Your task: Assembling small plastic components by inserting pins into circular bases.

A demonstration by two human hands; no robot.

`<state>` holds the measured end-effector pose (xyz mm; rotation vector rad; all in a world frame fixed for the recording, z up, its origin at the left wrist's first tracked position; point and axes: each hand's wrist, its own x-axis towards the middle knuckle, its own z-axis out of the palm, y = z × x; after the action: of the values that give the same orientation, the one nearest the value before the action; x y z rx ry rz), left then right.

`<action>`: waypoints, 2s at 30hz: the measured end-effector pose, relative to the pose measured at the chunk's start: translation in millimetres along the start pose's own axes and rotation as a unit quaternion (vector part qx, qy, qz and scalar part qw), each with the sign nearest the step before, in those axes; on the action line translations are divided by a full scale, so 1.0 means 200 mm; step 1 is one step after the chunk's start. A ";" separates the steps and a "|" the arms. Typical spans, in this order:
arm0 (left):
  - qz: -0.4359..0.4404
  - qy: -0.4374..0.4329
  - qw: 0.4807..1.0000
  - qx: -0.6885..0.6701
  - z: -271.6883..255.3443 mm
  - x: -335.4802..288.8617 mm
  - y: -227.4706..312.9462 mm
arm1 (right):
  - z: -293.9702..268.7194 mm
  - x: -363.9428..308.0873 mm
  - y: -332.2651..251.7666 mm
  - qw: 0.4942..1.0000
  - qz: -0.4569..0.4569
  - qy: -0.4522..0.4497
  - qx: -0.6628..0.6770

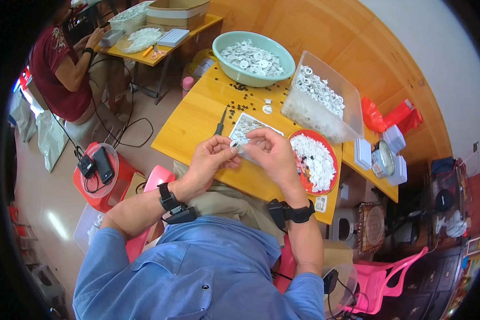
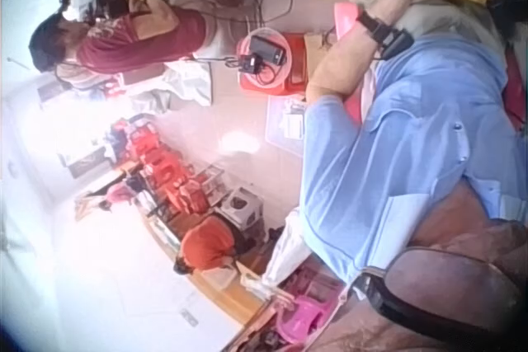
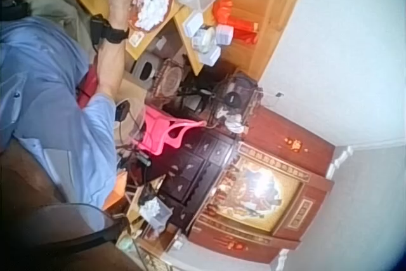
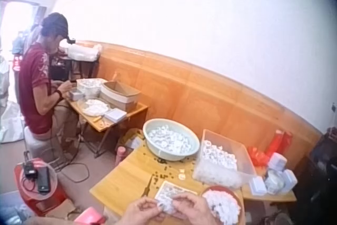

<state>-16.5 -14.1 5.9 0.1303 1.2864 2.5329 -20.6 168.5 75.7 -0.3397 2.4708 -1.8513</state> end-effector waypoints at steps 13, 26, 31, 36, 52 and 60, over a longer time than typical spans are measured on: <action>-0.090 -0.110 0.984 -0.111 -0.01 0.01 0.04 | -0.05 0.00 0.01 1.000 0.020 0.006 -0.019; -0.083 -0.056 0.981 -0.167 -0.03 0.04 0.05 | -0.19 0.05 0.18 0.944 -0.100 0.089 -0.300; -0.087 -0.054 0.981 -0.162 -0.03 0.03 0.06 | -0.17 0.05 0.17 0.927 -0.127 0.073 -0.345; -0.092 -0.058 0.982 -0.154 -0.02 0.03 0.06 | -0.17 0.04 0.15 0.923 -0.129 0.062 -0.357; -0.115 -0.075 0.978 -0.160 -0.03 0.03 0.05 | -0.17 0.06 0.13 0.968 0.017 0.046 -0.244; -0.119 -0.074 0.976 -0.165 -0.03 0.03 0.04 | -0.17 0.06 0.11 0.961 0.018 0.037 -0.274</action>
<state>-25.6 -21.5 8.9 0.0829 0.7613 2.4348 -40.4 203.8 64.8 -0.2359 2.9830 -1.1484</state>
